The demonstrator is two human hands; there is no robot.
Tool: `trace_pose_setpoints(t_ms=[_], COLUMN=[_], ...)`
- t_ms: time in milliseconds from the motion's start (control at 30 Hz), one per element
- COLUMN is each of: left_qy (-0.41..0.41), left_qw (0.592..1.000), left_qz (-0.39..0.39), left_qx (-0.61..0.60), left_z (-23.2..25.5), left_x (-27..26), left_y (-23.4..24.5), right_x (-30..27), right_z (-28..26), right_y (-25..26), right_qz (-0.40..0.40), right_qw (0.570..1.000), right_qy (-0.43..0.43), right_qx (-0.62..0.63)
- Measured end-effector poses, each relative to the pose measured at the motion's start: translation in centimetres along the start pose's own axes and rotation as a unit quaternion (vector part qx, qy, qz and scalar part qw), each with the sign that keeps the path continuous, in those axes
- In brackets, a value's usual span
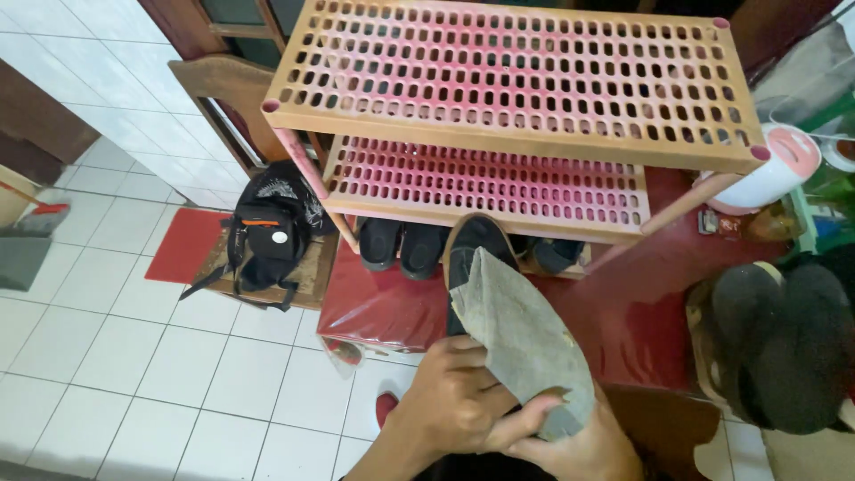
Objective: The person wipes several pairs of shoes on a pink plastic shoe rack using a cloth. They handle each shoe one at a time, wiping the upper and sole surfaces, then place the shoes back on the rack. The activity occurs in a tiled indoor area with a red mat and a backpack nearby.
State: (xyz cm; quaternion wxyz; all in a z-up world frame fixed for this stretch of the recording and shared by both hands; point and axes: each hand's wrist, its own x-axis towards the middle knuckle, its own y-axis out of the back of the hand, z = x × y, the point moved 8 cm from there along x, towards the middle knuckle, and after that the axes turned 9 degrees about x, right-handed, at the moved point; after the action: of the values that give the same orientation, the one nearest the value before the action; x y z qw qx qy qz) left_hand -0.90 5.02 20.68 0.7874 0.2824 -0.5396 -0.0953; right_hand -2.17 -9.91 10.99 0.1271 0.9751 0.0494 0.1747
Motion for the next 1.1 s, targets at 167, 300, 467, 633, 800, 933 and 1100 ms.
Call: trace_pose_setpoints(t_ms=[167,300,467,633,800,933,1100], left_qy=[-0.030,-0.079,-0.124,-0.116,-0.027,0.151,0.229], left_qw=[0.997,0.993,0.984,0.988,0.998,0.979,0.960], left_qz=[0.044,0.077,0.113,0.092,0.031,0.133,0.136], left_qx=[0.059,0.048,0.058,0.036,0.052,-0.043,-0.082], left_z=[-4.9,-10.5,-17.4,-23.8,-28.4,-30.5,-29.6], left_x=[-1.2,-2.1,-3.5,-4.5,-7.1,-10.1,-12.1], left_y=[2.8,4.4,5.2,2.3,-1.4,0.4,3.4], right_x=[4.2,8.2,12.7,16.8,19.4,20.3,20.4], right_z=[1.4,0.2,1.8,1.4,2.6,2.8,3.1], right_y=[-4.3,-8.3,-12.2,-14.8,-15.1,-15.2,-15.9], right_qz=[0.001,0.053,0.120,0.109,0.133,0.163,0.155], right_qw=[0.990,0.991,0.991,0.960,0.957,0.945,0.952], right_qy=[-0.098,-0.013,-0.020,0.085,0.021,-0.050,-0.015], right_qx=[-0.097,-0.126,-0.046,-0.242,-0.259,-0.278,-0.264])
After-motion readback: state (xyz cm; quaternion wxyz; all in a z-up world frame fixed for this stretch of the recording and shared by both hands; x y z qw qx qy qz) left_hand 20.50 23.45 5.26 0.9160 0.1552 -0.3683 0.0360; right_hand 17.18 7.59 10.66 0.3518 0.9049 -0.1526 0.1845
